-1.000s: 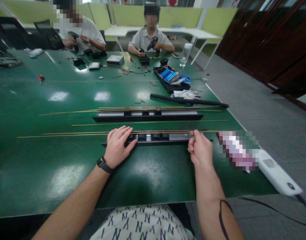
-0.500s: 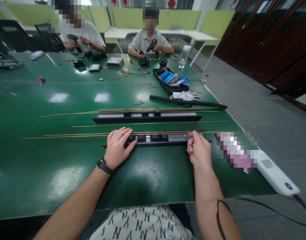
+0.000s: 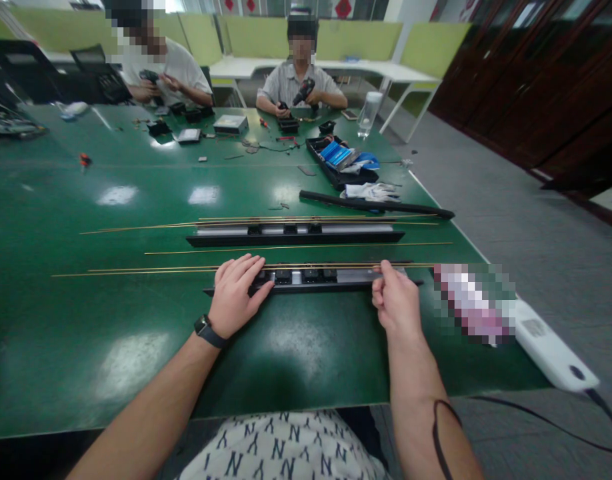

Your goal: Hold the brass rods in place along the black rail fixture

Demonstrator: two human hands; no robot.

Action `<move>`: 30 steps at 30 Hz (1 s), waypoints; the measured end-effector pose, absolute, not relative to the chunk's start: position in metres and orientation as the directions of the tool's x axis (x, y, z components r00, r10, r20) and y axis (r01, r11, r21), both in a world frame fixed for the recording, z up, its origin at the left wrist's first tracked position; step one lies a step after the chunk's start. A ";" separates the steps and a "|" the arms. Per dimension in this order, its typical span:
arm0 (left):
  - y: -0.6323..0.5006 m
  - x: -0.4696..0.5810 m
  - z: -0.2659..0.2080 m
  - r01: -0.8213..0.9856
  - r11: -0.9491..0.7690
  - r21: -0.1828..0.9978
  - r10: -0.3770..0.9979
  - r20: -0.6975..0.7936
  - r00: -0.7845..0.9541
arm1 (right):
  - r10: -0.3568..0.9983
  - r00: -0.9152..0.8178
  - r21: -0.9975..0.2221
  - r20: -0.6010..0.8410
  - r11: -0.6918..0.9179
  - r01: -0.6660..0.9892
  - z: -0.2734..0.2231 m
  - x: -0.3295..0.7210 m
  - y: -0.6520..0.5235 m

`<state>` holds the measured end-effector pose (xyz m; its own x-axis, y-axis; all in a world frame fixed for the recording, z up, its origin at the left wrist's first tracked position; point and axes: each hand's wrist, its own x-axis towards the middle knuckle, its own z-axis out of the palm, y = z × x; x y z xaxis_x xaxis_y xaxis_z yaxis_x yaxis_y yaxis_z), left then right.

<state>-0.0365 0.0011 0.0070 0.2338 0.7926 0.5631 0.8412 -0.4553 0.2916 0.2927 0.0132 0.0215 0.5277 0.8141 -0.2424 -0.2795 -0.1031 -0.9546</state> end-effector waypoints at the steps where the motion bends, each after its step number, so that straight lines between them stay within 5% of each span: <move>1: 0.001 -0.036 0.007 0.841 -0.454 0.293 0.794 0.561 0.234 | 0.824 0.512 -0.955 -0.244 -0.113 -0.273 0.021 0.292 0.013; 30: 0.001 -0.037 0.007 0.845 -0.460 0.272 0.781 0.576 0.239 | 0.797 0.558 -0.954 -0.233 -0.074 -0.292 0.023 0.294 0.013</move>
<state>-0.0368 0.0012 0.0067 0.2391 0.7813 0.5765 0.8454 -0.4595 0.2722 0.2937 0.0131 0.0227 0.5576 0.7969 -0.2326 -0.2918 -0.0742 -0.9536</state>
